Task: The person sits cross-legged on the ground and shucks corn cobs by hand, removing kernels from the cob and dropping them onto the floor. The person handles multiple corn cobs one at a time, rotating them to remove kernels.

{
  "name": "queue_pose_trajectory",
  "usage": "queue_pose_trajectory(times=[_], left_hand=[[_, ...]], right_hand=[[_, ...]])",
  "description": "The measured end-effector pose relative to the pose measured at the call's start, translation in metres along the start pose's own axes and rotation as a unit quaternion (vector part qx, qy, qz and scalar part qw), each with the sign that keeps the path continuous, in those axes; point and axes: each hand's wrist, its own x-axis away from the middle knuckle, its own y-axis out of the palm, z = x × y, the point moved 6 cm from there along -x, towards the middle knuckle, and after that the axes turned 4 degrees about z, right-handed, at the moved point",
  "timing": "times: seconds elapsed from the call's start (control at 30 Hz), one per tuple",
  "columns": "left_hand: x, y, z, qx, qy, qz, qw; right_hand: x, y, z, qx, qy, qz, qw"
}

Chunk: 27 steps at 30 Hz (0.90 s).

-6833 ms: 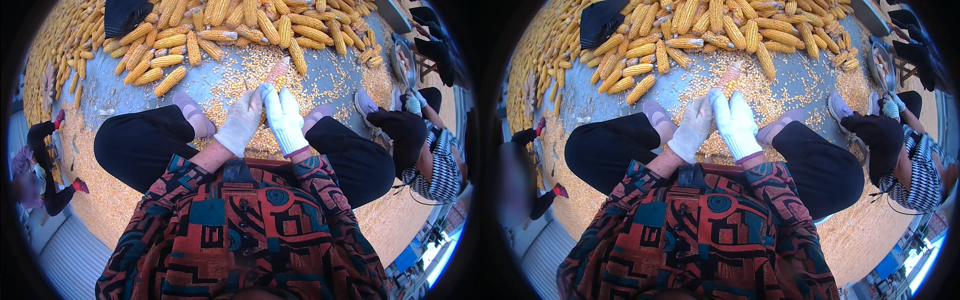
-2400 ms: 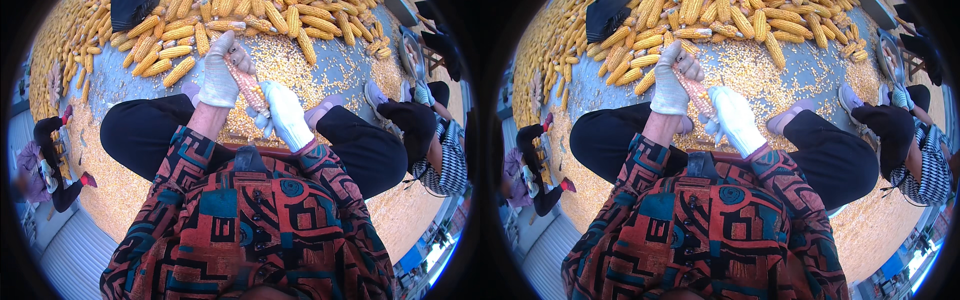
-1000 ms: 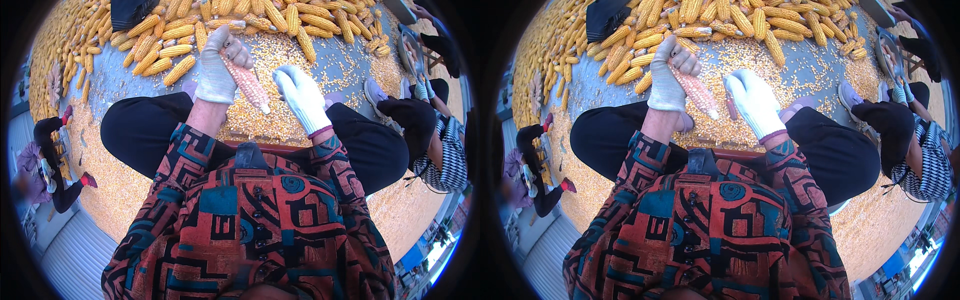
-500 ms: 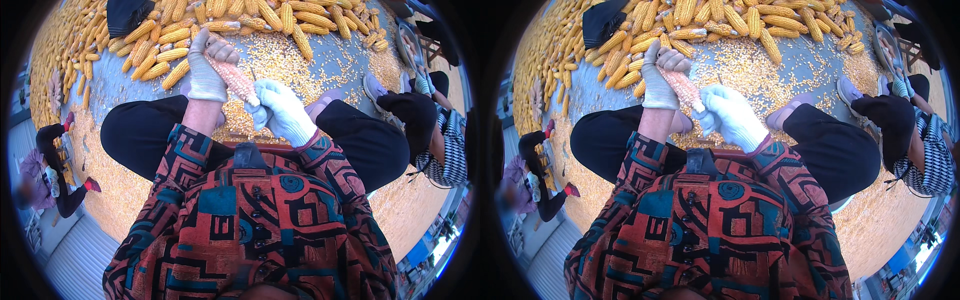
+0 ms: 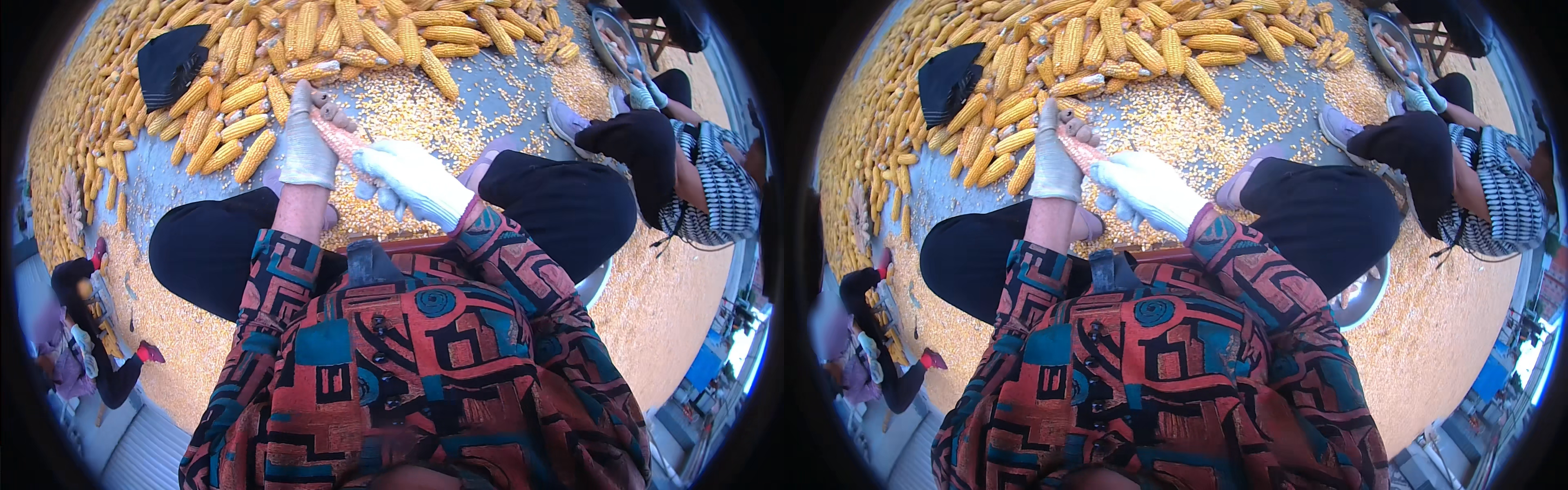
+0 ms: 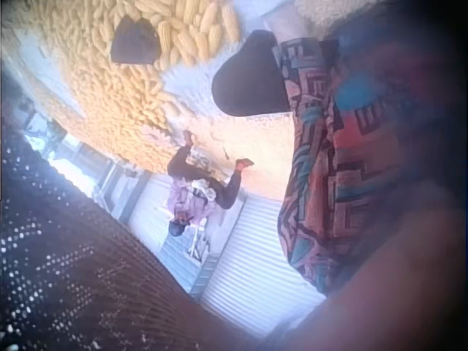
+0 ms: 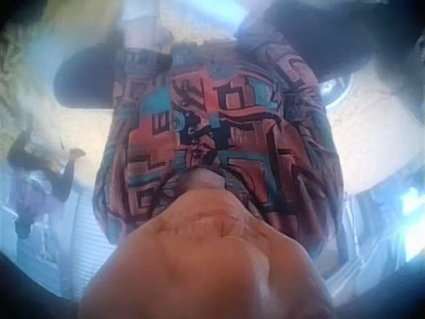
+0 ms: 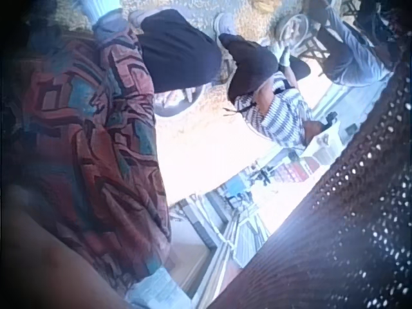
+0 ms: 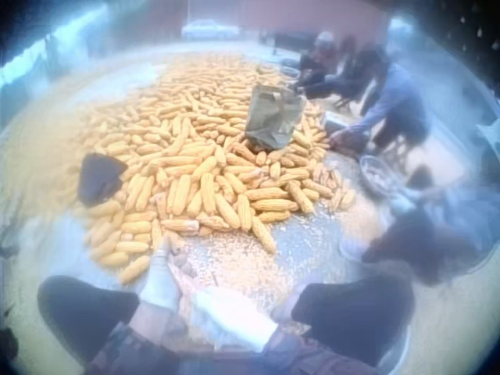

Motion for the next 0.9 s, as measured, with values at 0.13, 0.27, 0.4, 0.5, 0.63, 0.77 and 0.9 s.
queue_pose_trajectory(times=[0.13, 0.27, 0.4, 0.5, 0.63, 0.77, 0.9], left_hand=[[-0.036, -0.034, 0.023, 0.018, 0.031, -0.036, 0.999], [-0.066, -0.079, 0.029, -0.001, 0.036, -0.015, 0.999], [-0.076, -0.072, 0.002, -0.003, -0.027, -0.058, 0.998], [-0.080, -0.080, 0.014, 0.007, -0.038, -0.107, 0.993], [-0.073, -0.074, 0.011, 0.008, -0.047, -0.124, 0.991], [-0.058, -0.066, 0.010, -0.015, -0.040, -0.052, 0.998], [-0.048, -0.060, 0.010, -0.027, -0.024, -0.053, 0.998]], right_hand=[[0.033, -0.009, 0.005, -0.043, 0.015, -0.015, 0.999], [0.095, -0.057, -0.017, -0.273, -0.062, 0.052, 0.959], [0.204, -0.148, -0.032, -0.432, -0.308, 0.089, 0.843], [0.271, -0.211, -0.001, -0.425, -0.383, 0.306, 0.761], [0.328, -0.272, 0.124, -0.542, -0.236, 0.607, 0.532], [0.342, -0.289, 0.257, -0.535, -0.172, 0.638, 0.526], [0.327, -0.279, 0.310, -0.588, -0.110, 0.585, 0.548]])
